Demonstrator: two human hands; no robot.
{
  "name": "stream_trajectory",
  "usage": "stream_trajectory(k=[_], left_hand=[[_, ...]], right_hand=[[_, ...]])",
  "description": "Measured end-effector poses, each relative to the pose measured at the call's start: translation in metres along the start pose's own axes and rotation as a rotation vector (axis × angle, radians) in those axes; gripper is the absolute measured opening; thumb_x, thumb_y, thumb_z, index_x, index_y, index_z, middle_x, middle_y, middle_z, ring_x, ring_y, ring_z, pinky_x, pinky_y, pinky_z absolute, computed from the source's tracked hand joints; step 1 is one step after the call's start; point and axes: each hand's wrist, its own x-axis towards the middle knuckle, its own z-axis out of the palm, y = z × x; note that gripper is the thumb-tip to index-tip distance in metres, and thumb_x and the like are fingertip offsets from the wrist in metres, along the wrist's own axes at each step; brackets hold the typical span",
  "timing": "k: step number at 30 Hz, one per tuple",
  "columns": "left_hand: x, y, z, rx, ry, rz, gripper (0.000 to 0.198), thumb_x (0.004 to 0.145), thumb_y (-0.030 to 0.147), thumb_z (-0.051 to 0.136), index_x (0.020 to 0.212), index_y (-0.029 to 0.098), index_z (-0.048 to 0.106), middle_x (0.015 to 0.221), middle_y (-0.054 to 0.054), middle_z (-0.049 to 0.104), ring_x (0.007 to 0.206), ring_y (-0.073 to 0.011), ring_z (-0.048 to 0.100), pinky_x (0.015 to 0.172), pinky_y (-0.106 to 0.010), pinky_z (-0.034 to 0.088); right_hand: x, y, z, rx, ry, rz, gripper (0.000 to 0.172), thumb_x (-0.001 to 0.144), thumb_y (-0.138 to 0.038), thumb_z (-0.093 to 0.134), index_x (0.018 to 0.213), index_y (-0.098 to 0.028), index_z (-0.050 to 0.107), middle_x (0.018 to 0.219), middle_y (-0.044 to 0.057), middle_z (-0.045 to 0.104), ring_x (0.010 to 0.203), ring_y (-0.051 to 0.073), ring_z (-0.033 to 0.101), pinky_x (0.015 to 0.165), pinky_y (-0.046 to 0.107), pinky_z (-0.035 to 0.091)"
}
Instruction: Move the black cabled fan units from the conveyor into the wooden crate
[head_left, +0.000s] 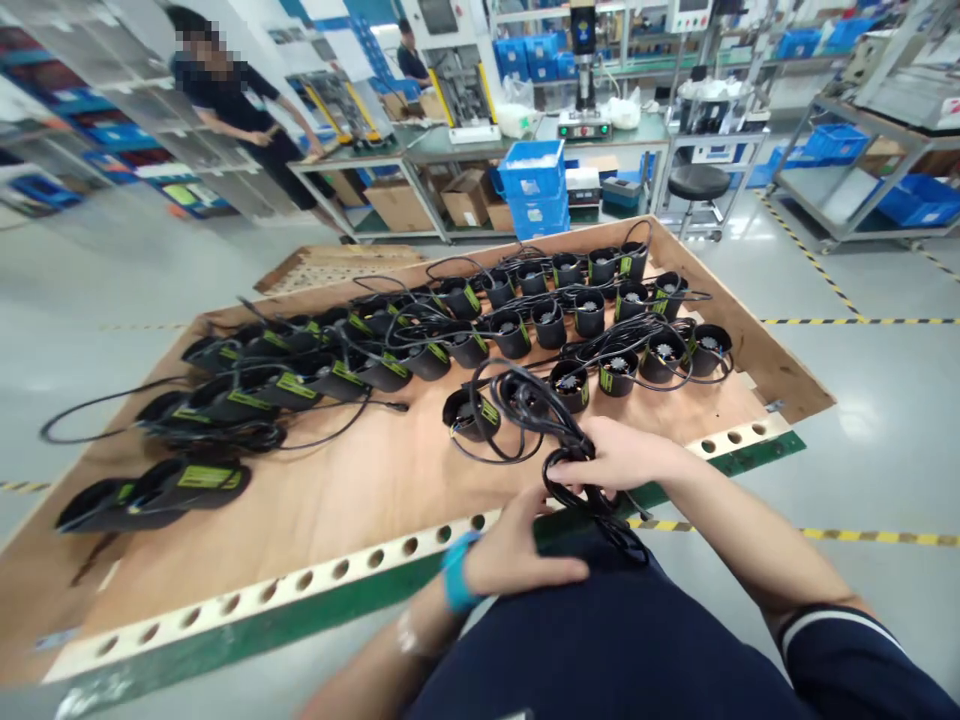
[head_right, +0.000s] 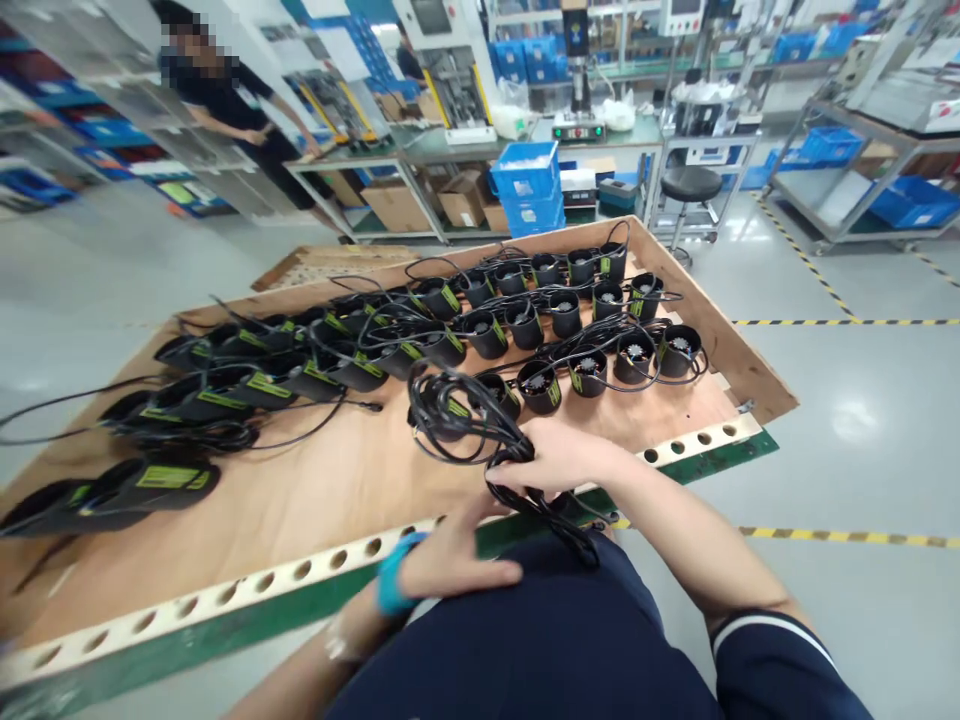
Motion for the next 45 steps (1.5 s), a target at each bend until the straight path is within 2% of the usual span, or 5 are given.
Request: stream_trajectory(k=[12,19,38,42,45], left_hand=[[0.055,0.026,0.034,-0.801,0.717,0.027,0.055,0.078,0.067,0.058,0.106,0.02,0.067,0.085,-0.008,0.068,0.09,-0.0267,0.064,0.076,-0.038,0.053],[0.055,0.047,0.031,-0.381,0.542,0.483,0.063,0.071,0.064,0.068,0.111,0.016,0.063,0.111,-0.011,0.064,0.112,-0.0327,0.055,0.101,-0.049,0.043],[0.062,0.085,-0.026,-0.822,0.786,0.315,0.055,0.078,0.062,0.064,0.099,0.012,0.066,0.097,-0.01,0.068,0.085,-0.0183,0.062,0.08,-0.032,0.052],[0.033,0.096,-0.053,-0.34,0.568,0.396,0.048,0.078,0.062,0.065,0.082,0.014,0.063,0.076,-0.006,0.066,0.071,-0.0176,0.062,0.069,-0.033,0.054],[0.009,0.105,-0.091,0.425,0.929,0.562,0.047,0.072,0.058,0.073,0.091,0.016,0.062,0.089,-0.009,0.066,0.087,-0.0229,0.063,0.084,-0.042,0.052]], right_hand=[[-0.019,0.03,0.013,-0.185,0.339,-0.133,0.051,0.071,-0.039,0.075,0.113,-0.016,0.059,0.103,0.008,0.068,0.092,0.024,0.064,0.079,0.034,0.052],[-0.003,0.035,0.025,-0.107,0.29,-0.201,0.012,0.077,-0.024,0.062,0.085,-0.015,0.062,0.073,0.003,0.065,0.07,0.019,0.062,0.065,0.03,0.052],[0.028,-0.021,0.0,-0.236,0.264,-0.426,0.032,0.086,-0.035,0.063,0.113,-0.017,0.056,0.084,0.003,0.064,0.074,0.016,0.061,0.063,0.024,0.052],[0.015,-0.051,-0.036,-0.201,0.125,-0.43,0.022,0.083,-0.034,0.068,0.094,-0.016,0.061,0.074,-0.001,0.058,0.062,0.01,0.053,0.056,0.019,0.046],[0.003,-0.081,-0.059,-0.157,0.002,-0.369,0.022,0.081,-0.034,0.07,0.09,-0.015,0.063,0.072,-0.002,0.058,0.059,0.009,0.053,0.053,0.019,0.045]])
